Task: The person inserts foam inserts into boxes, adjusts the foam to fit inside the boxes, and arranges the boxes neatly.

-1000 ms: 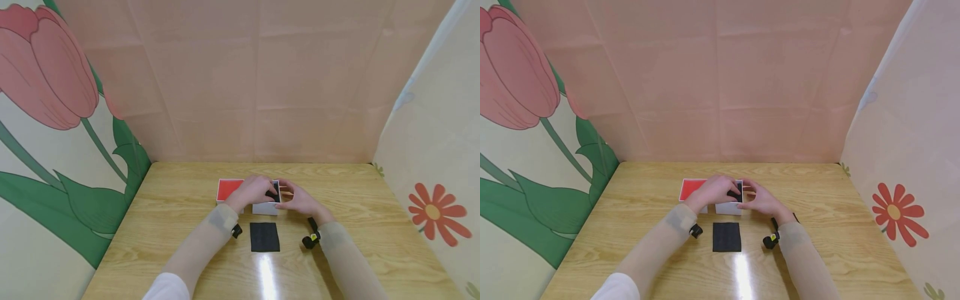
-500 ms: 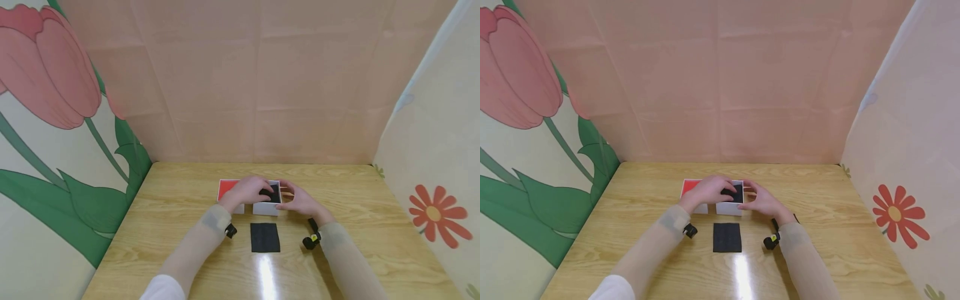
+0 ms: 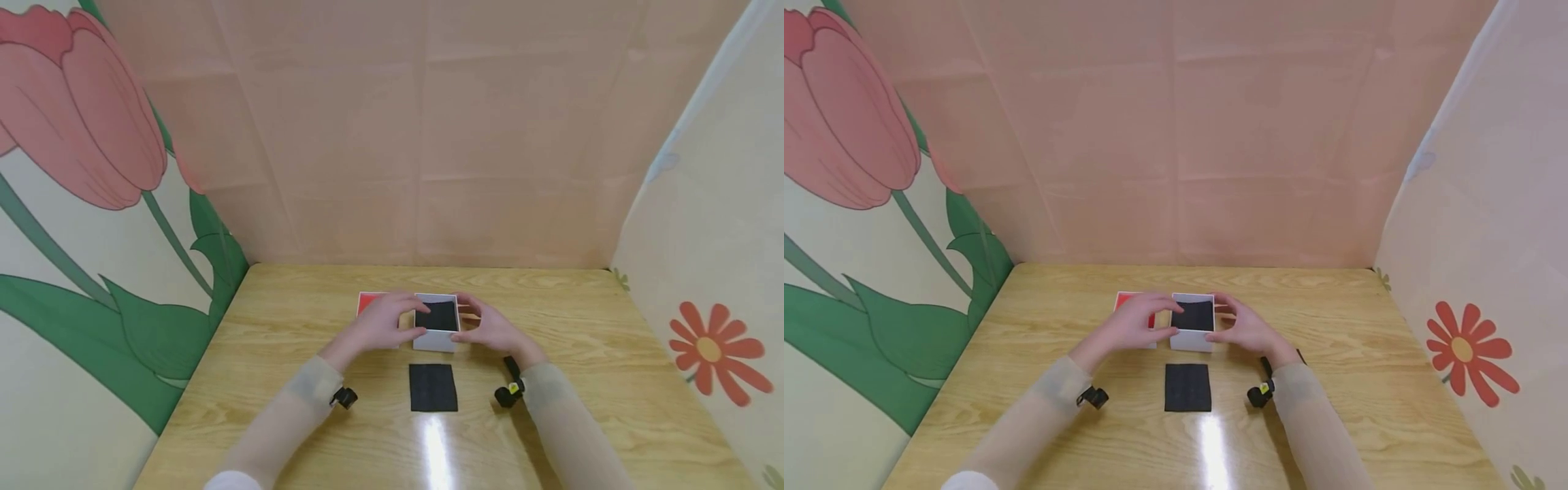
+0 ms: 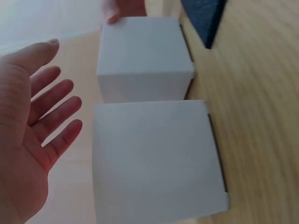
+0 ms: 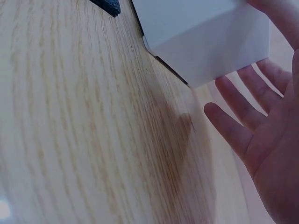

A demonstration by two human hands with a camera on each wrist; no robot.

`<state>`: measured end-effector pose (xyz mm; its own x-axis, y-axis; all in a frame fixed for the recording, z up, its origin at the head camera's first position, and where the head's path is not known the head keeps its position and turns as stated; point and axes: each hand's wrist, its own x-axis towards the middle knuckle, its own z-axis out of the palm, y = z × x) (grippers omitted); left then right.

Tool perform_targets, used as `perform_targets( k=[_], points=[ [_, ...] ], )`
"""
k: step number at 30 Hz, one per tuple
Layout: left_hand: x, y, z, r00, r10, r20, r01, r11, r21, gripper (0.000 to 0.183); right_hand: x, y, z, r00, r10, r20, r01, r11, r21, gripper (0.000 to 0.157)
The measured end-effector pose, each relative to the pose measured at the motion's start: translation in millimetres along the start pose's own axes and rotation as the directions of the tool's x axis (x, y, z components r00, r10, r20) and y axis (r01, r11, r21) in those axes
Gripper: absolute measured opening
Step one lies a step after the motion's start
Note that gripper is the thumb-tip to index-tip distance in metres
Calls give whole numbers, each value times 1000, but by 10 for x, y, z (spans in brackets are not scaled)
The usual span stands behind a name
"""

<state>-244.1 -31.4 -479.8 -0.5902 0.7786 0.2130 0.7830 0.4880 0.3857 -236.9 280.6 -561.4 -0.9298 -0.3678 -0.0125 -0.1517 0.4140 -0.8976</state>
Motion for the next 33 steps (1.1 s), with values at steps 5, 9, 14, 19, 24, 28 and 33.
perform_targets(
  k=[5,9,14,19,24,28,33],
  points=[
    [-201,42,79,998,55,-34,-57,995,-78,38,-10,-5,3,1000,10,-5,-10,1000,4,101],
    [-303,96,192,994,109,-17,-110,990,-89,37,-8,4,6,1000,8,-4,-8,1000,4,102],
    [-358,137,388,992,93,83,-88,995,-56,45,-8,7,3,1000,15,-6,-15,1000,3,103],
    [-376,160,618,978,60,201,-57,998,-17,63,-11,-10,4,1000,12,-8,-12,1000,2,103],
    [-356,200,756,969,31,244,-37,999,19,76,-10,-1,-2,1000,-6,-12,6,1000,-5,105],
    [-331,214,821,966,11,258,-20,999,33,82,-1,17,-3,1000,-7,-11,7,1000,-7,107],
    [-332,204,864,954,-17,299,5,999,42,94,-7,3,-9,1000,-3,-9,3,1000,6,106]
  ],
)
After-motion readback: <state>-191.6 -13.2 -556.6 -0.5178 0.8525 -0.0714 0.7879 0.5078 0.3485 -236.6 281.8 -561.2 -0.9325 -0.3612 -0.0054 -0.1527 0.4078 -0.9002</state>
